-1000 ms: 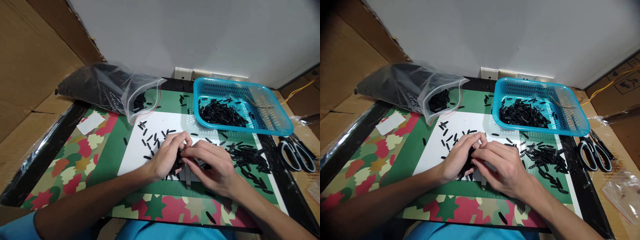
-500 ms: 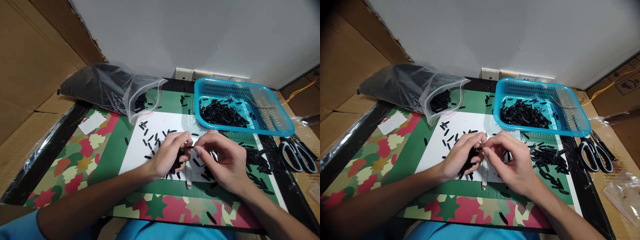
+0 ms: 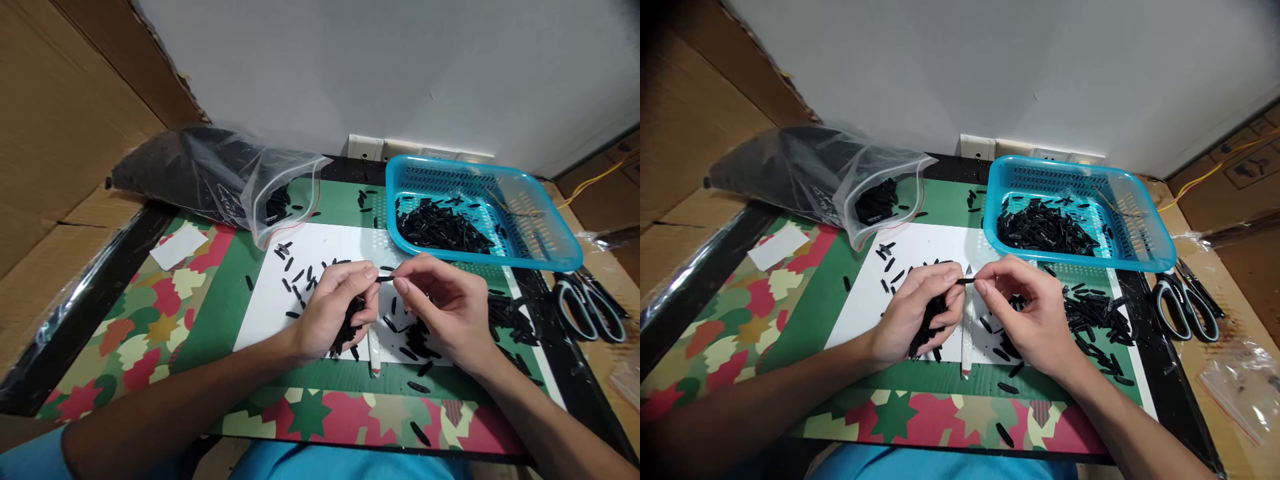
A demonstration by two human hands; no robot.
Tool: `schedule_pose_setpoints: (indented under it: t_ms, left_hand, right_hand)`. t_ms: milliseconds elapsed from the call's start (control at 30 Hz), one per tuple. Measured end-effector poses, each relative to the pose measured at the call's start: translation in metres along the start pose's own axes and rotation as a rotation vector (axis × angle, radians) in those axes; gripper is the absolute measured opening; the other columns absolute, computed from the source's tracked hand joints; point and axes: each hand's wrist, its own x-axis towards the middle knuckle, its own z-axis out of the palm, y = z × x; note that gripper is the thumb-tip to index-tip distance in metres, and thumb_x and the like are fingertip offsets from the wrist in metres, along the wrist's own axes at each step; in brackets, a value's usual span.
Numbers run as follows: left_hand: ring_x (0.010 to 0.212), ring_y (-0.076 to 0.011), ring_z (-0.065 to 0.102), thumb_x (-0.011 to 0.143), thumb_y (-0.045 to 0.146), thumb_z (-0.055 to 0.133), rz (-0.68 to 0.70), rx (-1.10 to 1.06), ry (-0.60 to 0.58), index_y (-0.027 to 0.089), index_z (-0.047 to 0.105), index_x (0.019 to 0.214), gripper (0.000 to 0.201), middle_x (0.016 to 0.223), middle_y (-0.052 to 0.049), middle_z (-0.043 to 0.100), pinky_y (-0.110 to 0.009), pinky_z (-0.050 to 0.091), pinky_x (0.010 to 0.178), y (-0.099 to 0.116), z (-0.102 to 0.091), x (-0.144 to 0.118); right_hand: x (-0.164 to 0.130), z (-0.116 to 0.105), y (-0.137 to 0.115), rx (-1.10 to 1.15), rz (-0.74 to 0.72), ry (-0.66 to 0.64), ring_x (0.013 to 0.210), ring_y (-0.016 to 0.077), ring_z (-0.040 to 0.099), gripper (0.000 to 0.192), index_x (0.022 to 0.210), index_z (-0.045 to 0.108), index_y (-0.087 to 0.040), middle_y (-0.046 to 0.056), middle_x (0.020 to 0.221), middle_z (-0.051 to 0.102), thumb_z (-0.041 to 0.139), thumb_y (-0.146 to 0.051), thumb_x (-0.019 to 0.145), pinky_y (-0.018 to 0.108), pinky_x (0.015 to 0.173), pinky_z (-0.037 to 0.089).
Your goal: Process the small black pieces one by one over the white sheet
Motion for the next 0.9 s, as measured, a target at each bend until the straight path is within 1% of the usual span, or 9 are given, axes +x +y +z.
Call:
schedule_pose_setpoints:
  t_ms: [233,400,533,767,900]
  left_hand:
    - [0.030,-0.0038,0.036,0.105,0.046,0.062,0.012,-0.004,-0.051,0.020,0.048,0.078,0.039,0.053,0.010,0.043,-0.011,0.031,0.028,-0.0004,0.0012,-0.0005]
    - [0.030,-0.0044,0.036,0.104,0.043,0.063,0.024,0.020,-0.038,0.021,0.049,0.079,0.037,0.051,0.011,0.041,-0.011,0.029,0.028,0.0004,0.0032,-0.0012]
    - [0.029,-0.0045,0.035,0.106,0.045,0.058,0.011,0.003,-0.027,0.021,0.049,0.078,0.038,0.052,0.010,0.042,-0.011,0.028,0.027,0.0011,0.0032,-0.0011]
    - [0.028,-0.0048,0.033,0.106,0.043,0.056,-0.004,-0.032,-0.040,0.021,0.052,0.080,0.034,0.052,0.010,0.042,-0.012,0.027,0.027,0.0004,0.0012,-0.0003]
    - [0.028,-0.0048,0.033,0.106,0.043,0.056,-0.006,-0.031,-0.027,0.021,0.052,0.080,0.034,0.052,0.010,0.042,-0.012,0.027,0.027,0.0006,0.0015,-0.0004]
  right_hand:
    - [0.0013,-0.0021,-0.0044,0.018,-0.046,0.000,0.068,0.0095,0.062,0.004,0.100,0.078,-0.022,-0.001,0.084,0.068,0.074,-0.020,0.100,0.022,0.058,0.050]
    - [0.0032,-0.0032,-0.0046,-0.002,-0.055,0.010,0.070,0.0101,0.065,0.006,0.100,0.079,-0.022,0.000,0.085,0.071,0.075,-0.018,0.099,0.021,0.060,0.052]
    - [0.0032,-0.0036,-0.0046,-0.034,-0.057,0.027,0.070,0.0105,0.067,0.007,0.099,0.080,-0.022,0.000,0.084,0.072,0.076,-0.017,0.098,0.022,0.060,0.053]
    - [0.0035,-0.0033,-0.0043,-0.025,-0.065,0.031,0.066,0.0093,0.066,0.009,0.101,0.080,-0.022,-0.001,0.084,0.072,0.075,-0.015,0.097,0.022,0.059,0.054]
    - [0.0040,-0.0031,-0.0023,-0.025,-0.047,0.022,0.067,0.0097,0.066,0.008,0.100,0.079,-0.023,-0.001,0.084,0.072,0.075,-0.017,0.098,0.022,0.060,0.054]
